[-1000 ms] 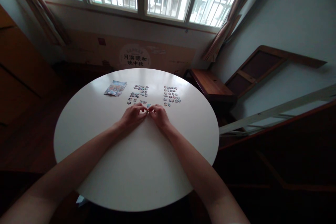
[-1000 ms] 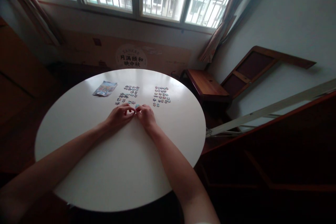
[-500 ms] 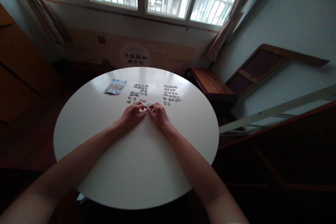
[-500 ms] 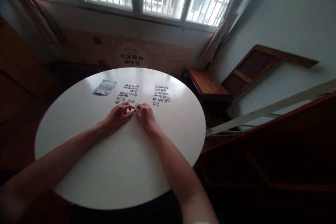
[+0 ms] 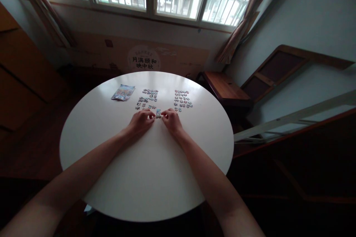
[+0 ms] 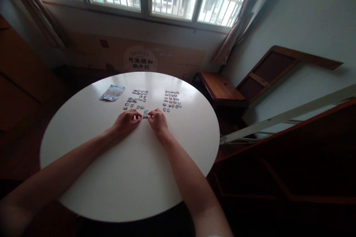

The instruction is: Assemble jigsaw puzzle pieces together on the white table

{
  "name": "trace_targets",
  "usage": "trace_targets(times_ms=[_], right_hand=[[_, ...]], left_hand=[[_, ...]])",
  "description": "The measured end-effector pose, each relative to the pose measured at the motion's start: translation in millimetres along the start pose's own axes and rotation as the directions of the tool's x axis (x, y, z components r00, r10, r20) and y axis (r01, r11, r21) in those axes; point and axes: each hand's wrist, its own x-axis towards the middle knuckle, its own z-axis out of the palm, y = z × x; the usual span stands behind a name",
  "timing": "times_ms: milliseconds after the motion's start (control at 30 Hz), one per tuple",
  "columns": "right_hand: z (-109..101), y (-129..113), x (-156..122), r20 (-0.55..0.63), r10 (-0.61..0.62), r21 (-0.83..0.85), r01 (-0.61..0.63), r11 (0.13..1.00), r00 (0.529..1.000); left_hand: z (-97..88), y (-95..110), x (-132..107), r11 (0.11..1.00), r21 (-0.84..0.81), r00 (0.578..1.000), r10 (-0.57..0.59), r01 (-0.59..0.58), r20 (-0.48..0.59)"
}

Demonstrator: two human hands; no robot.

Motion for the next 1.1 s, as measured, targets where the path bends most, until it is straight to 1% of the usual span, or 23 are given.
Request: trace_targets(times_ms=[133,400,567,667,767,1100], right_hand=[[0.0,-1.7,-1.5,0.012,-0.003,-0.014,0.003,1.000,1.000],[1.0,0.9,-2.3,0.025,-0.054,-0.015,0.054,0.998,0.998],[2.3,2.6,-2.2,0.025,-0.057,-0.019,0.057,0.998,0.998],[1.7,1.7,-2.7,0.021,-0.062,-0.018,0.063,0.998,0.998],[0.9,0.4,-3.0,0.023,-0.070,-0.023,0.070,0.997,0.997],[1.0,-1.1,-3.6,0.016,-0.058,-0.032,0.059,0.998,0.998]], left_hand=[[0.1,0.5,-0.2,1.000,0.001,1.000,-0.006,0.006,0.011],[4.1,-4.3,0.4,0.999,-0.034,1.000,0.017,-0.017,0.003],[2.4,-1.4,0.7,0.999,-0.052,1.000,0.006,-0.006,-0.010],[0.6,0.3,-0.1,0.998,-0.062,1.000,0.023,-0.025,-0.021],[0.2,0.4,-1.4,0.998,-0.043,0.999,0.042,-0.042,-0.002],[-1.0,2.1,-0.9,0.999,-0.015,0.999,0.034,-0.034,0.026]])
